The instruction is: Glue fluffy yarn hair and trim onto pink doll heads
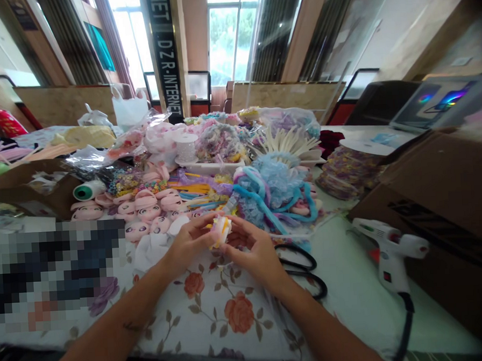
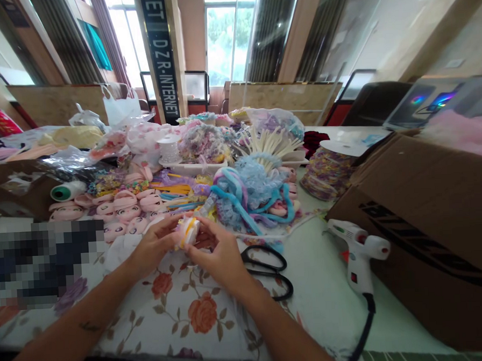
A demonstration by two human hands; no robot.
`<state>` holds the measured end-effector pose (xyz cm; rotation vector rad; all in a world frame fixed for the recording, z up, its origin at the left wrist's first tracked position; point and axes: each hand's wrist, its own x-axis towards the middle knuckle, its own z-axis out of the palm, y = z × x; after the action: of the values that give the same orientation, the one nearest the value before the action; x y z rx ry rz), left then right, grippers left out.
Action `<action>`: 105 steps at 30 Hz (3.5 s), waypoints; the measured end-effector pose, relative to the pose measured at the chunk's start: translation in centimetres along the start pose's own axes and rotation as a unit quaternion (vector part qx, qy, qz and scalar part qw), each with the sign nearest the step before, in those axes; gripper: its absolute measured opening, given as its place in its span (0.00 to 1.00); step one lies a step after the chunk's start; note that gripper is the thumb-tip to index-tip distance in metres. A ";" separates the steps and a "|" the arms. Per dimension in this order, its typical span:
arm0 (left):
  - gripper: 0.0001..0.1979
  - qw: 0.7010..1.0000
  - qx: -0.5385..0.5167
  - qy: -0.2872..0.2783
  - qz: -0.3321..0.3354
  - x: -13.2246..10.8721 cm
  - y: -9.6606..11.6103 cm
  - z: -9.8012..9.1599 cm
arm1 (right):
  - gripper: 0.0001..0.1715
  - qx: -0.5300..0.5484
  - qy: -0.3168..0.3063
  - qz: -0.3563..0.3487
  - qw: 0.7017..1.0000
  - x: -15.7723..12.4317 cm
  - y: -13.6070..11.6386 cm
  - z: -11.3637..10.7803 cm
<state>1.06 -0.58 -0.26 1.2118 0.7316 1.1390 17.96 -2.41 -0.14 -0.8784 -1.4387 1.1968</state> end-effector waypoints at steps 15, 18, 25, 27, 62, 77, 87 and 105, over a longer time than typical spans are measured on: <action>0.23 0.999 0.026 0.017 -0.011 -0.3 0.1 -0.2 | 0.30 -0.059 0.017 -0.042 0.997 -0.4 0.4 0.3; 0.22 1.000 0.011 -0.013 -0.001 -0.1 0.2 -0.3 | 0.31 -0.065 0.013 -0.055 0.996 -0.4 0.4 0.2; 0.17 0.999 0.030 -0.010 0.030 -0.4 0.4 -0.2 | 0.33 -0.127 0.004 -0.109 0.986 -0.5 0.4 0.2; 0.17 0.999 0.031 -0.008 0.033 -0.5 0.5 -0.2 | 0.34 -0.137 0.010 -0.118 0.983 -0.6 0.5 0.2; 0.27 0.997 0.024 -0.051 0.054 -0.2 -0.1 -0.2 | 0.34 -0.118 0.020 -0.128 0.985 -0.6 0.8 0.3; 0.30 0.997 0.039 -0.055 0.050 -0.4 0.2 -0.2 | 0.33 -0.101 0.011 -0.125 0.987 -0.7 0.4 0.5; 0.36 0.991 0.104 -0.044 0.071 -0.4 -0.2 -0.4 | 0.31 -0.040 0.002 -0.091 0.995 -0.8 0.3 0.8; 0.39 0.909 0.332 0.043 0.249 -0.6 -0.4 -0.1 | 0.23 0.107 0.051 0.094 0.988 0.3 0.5 -0.2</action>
<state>0.95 -1.08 -0.74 2.0173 0.9491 1.4171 18.10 -1.97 -0.61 -0.9260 -1.1410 1.3987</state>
